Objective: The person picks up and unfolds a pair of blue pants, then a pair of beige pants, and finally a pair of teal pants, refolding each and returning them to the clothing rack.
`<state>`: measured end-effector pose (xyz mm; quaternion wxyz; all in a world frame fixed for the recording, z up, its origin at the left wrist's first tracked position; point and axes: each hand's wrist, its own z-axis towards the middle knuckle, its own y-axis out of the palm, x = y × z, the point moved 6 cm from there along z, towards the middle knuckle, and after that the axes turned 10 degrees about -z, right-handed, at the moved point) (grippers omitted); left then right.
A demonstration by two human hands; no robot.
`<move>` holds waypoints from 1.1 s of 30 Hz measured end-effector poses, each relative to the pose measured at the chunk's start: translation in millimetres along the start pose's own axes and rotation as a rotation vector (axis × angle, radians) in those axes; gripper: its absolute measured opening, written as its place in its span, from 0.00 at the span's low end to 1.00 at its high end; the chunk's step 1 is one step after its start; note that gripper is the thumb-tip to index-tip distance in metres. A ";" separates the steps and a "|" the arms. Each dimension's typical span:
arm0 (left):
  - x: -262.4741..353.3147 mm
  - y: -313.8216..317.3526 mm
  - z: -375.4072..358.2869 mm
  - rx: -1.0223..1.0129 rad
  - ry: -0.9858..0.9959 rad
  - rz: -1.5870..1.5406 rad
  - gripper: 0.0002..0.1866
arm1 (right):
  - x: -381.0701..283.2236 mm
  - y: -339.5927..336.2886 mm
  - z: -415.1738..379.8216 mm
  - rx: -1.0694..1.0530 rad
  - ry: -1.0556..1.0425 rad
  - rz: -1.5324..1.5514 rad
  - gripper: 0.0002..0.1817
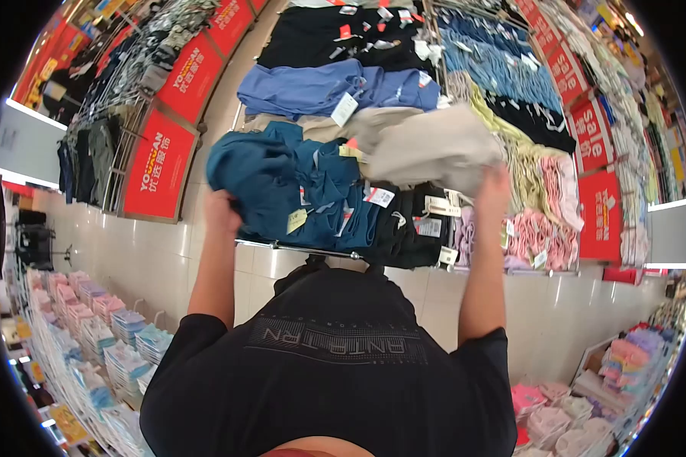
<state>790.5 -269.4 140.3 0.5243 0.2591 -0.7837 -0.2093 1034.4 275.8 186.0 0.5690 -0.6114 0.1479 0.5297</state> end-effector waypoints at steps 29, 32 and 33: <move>-88.8 -10.2 185.4 -0.708 0.155 1.740 0.26 | 21.1 13.2 -147.9 0.112 0.228 -0.222 0.18; -81.4 -26.3 98.4 -1.119 -0.006 1.689 0.23 | -30.9 -8.9 -136.7 0.326 0.188 -0.056 0.20; -79.9 -36.0 70.8 -1.233 -0.131 1.693 0.23 | -52.3 -12.8 -131.8 0.388 0.148 -0.048 0.20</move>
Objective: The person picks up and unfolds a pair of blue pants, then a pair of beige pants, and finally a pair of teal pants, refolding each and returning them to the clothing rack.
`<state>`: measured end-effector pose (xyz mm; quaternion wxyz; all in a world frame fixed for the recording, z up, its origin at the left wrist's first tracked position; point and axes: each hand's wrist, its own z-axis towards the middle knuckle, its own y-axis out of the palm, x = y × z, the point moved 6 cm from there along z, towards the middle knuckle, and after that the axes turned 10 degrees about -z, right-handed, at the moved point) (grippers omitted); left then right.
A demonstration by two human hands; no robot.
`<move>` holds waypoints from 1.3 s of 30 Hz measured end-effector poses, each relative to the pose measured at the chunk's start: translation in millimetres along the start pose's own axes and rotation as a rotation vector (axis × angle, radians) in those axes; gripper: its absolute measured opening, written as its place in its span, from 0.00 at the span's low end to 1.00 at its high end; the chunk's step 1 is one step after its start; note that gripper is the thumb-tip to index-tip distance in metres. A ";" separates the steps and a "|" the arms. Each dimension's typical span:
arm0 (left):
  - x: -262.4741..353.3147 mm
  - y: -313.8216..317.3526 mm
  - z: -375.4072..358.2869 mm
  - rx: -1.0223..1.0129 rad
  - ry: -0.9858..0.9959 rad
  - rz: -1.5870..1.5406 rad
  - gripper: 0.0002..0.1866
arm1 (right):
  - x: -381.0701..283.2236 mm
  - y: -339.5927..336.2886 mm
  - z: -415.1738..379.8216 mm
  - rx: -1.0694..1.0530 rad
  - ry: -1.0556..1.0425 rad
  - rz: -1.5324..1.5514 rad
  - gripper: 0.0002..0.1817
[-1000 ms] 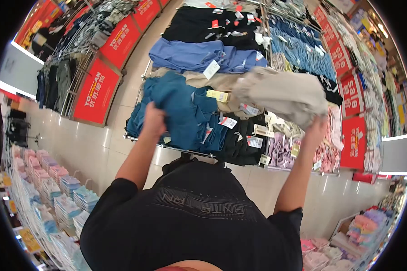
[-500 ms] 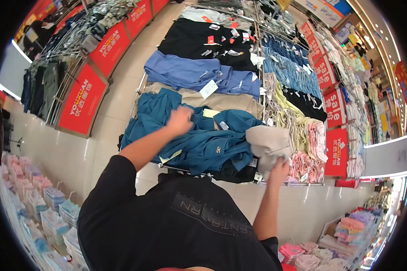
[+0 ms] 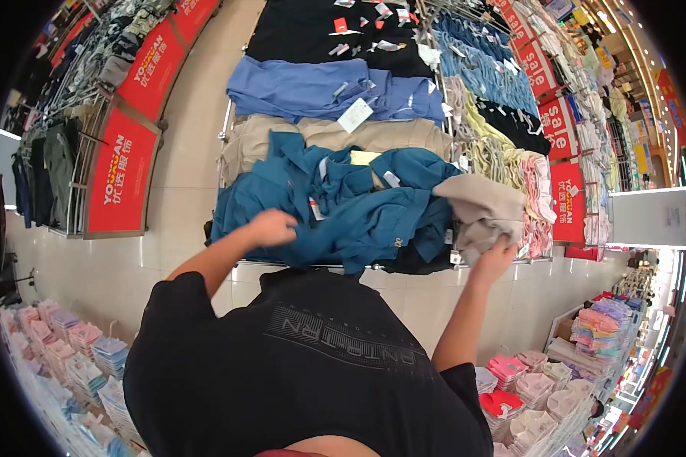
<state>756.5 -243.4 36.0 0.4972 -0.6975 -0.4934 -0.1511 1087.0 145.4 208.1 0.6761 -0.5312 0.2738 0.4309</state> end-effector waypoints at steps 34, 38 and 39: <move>109.1 43.3 58.3 -0.417 0.311 -0.317 0.29 | -89.1 199.2 -75.4 -0.692 -0.197 -0.441 0.27; 120.6 -23.7 34.0 -0.633 0.194 -0.588 0.21 | -23.6 285.3 -196.1 -1.155 -0.577 -0.309 0.31; 107.6 -40.7 43.6 -0.534 0.172 -0.760 0.20 | -37.3 281.4 -215.9 -1.346 -0.547 -0.369 0.32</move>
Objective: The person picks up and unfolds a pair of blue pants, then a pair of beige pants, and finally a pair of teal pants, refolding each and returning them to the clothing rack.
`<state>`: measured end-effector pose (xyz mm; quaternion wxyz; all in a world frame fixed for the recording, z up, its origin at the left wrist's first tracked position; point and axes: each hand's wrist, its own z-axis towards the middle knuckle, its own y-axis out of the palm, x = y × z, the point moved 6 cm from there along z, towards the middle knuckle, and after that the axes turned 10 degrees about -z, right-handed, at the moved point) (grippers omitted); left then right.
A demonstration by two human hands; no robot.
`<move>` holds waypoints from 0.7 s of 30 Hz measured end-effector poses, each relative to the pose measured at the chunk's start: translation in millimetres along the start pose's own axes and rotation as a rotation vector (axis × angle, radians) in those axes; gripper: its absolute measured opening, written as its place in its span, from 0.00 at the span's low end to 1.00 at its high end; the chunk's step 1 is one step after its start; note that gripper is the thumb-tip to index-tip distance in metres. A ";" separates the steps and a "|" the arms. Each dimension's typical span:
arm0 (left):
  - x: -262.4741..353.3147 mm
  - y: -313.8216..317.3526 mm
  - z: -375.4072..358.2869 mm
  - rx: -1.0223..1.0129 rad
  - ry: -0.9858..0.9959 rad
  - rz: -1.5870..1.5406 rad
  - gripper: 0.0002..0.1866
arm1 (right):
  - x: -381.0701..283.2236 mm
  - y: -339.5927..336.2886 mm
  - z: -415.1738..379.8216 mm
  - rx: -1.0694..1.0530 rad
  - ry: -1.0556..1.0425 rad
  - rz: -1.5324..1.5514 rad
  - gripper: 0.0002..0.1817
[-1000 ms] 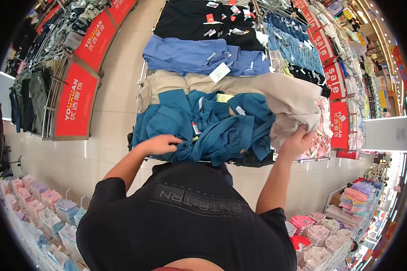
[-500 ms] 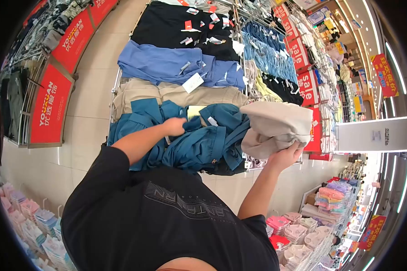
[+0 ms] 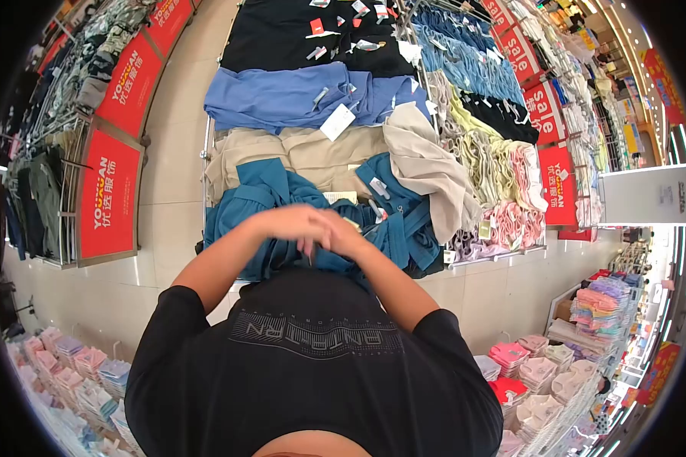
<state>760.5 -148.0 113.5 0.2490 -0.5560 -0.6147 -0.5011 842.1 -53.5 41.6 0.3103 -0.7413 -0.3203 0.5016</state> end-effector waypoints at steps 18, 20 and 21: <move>-171.2 -37.8 -67.6 0.413 -0.333 0.934 0.29 | 55.4 -65.5 -90.3 -0.083 0.127 -0.068 0.10; -192.0 -26.0 -79.1 0.503 -0.337 0.843 0.27 | 56.2 -83.1 -81.1 0.252 0.014 -0.173 0.08; -200.2 -27.1 -77.1 0.556 -0.347 0.844 0.25 | 61.9 -86.5 -67.0 0.310 0.062 -0.128 0.08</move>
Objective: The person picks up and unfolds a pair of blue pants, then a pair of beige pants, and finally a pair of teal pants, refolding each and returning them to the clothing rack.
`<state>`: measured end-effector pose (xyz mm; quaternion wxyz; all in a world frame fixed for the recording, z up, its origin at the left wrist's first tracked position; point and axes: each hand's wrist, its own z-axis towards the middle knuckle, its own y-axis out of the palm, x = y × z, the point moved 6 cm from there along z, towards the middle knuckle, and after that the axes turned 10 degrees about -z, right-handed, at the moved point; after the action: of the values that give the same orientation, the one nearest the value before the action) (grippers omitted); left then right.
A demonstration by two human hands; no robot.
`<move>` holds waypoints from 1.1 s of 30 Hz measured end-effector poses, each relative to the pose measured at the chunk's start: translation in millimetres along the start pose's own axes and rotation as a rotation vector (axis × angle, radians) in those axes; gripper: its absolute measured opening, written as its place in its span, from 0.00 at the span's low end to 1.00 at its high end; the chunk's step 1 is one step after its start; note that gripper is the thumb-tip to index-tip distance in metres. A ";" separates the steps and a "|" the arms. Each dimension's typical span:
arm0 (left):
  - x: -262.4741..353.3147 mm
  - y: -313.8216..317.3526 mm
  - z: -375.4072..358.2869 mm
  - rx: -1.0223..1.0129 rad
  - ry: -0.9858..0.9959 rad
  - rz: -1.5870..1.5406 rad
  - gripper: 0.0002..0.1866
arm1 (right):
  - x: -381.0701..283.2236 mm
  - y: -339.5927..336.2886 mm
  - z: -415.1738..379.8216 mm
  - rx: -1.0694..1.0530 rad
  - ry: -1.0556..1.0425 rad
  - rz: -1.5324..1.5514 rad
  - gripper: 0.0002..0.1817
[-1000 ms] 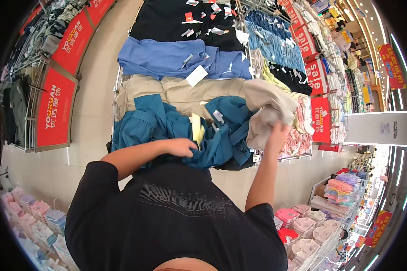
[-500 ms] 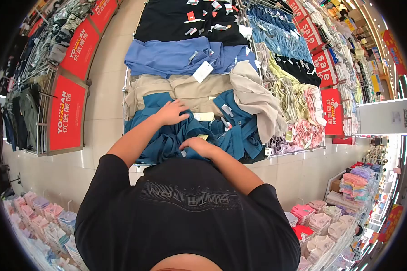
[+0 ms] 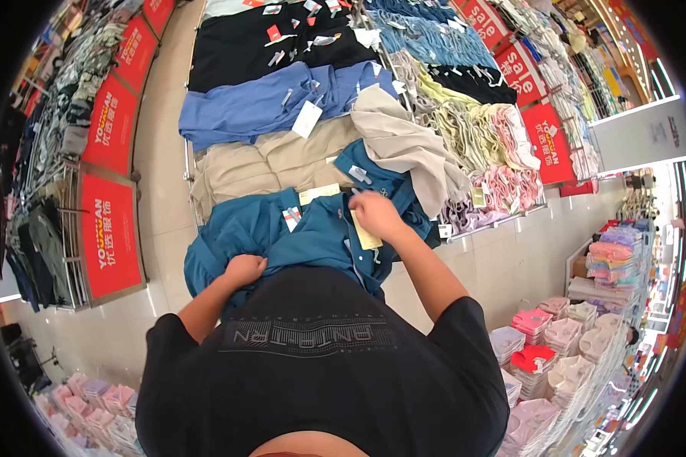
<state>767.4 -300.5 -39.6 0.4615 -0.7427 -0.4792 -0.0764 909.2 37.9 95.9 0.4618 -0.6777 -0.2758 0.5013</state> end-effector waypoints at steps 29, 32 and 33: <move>-91.5 -39.8 -93.1 1.111 -0.437 -0.274 0.37 | 66.9 -104.4 14.2 0.560 0.189 -0.698 0.32; -103.5 -43.1 -89.6 1.126 -0.436 -0.337 0.36 | 134.7 -94.2 18.2 0.312 0.349 -0.660 0.39; -113.8 -43.9 -89.0 1.101 -0.372 -0.391 0.33 | 156.8 -83.3 15.8 0.150 0.465 -0.666 0.40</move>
<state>702.1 -435.9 -26.0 0.6635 -0.2946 -0.6481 0.2299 955.9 209.8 103.3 0.6971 -0.6110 -0.3310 0.1766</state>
